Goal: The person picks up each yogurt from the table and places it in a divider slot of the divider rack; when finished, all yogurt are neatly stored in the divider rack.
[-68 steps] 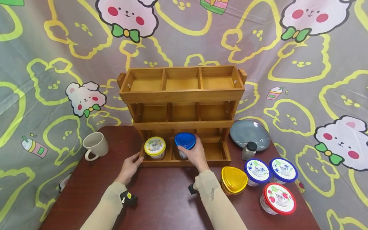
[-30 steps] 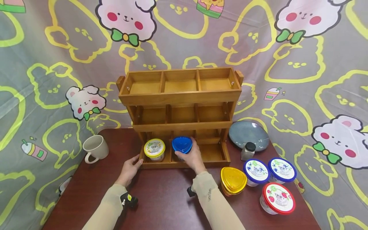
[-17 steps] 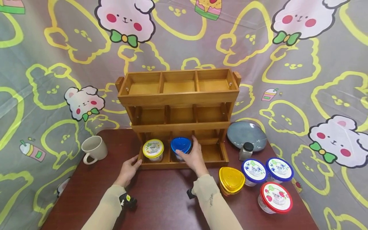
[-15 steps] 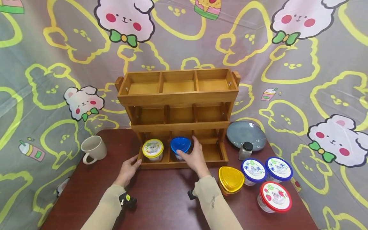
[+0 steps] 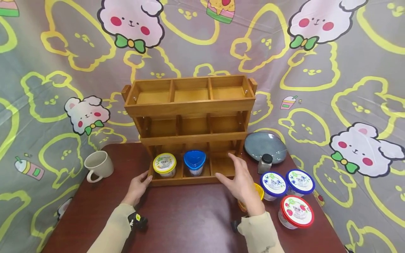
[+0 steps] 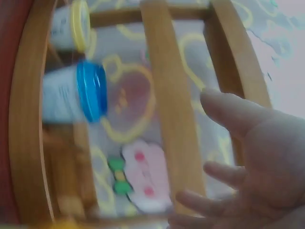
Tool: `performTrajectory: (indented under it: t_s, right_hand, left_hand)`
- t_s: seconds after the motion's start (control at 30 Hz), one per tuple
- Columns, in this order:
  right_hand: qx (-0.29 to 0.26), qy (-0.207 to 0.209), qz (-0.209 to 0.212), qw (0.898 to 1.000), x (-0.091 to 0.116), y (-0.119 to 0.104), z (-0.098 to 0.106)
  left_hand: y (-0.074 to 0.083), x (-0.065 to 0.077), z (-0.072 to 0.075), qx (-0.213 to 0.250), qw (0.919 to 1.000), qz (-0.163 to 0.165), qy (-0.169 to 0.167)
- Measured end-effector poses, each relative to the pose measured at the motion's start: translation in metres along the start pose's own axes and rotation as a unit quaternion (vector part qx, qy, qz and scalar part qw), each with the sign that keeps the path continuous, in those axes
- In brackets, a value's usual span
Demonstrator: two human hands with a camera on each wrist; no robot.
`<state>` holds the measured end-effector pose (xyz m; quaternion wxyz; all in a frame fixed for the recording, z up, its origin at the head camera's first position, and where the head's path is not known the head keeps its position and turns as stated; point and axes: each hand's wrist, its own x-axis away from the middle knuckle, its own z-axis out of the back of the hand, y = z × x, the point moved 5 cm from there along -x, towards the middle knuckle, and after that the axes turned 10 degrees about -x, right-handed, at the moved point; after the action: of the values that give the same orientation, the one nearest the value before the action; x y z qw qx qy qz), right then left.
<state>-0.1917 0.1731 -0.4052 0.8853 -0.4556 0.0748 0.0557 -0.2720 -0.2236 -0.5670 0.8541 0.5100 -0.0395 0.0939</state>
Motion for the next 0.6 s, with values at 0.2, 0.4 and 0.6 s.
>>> performTrajectory:
  t_s: [0.2,0.4,0.6]
  right_hand:
    - [0.036,0.033,-0.008,0.999,0.028,0.027,0.037]
    - [0.058,0.051,-0.039,0.996,0.051,0.051,0.049]
    - [0.057,0.052,-0.059,0.995,0.062,0.072,0.045]
  left_hand:
    - [-0.002,-0.001,0.000,-0.002,1.0000,-0.002,0.006]
    - [-0.003,-0.002,-0.002,-0.007,0.9999,-0.007,0.004]
    - [-0.003,-0.002,-0.003,-0.011,0.9999,-0.005,0.003]
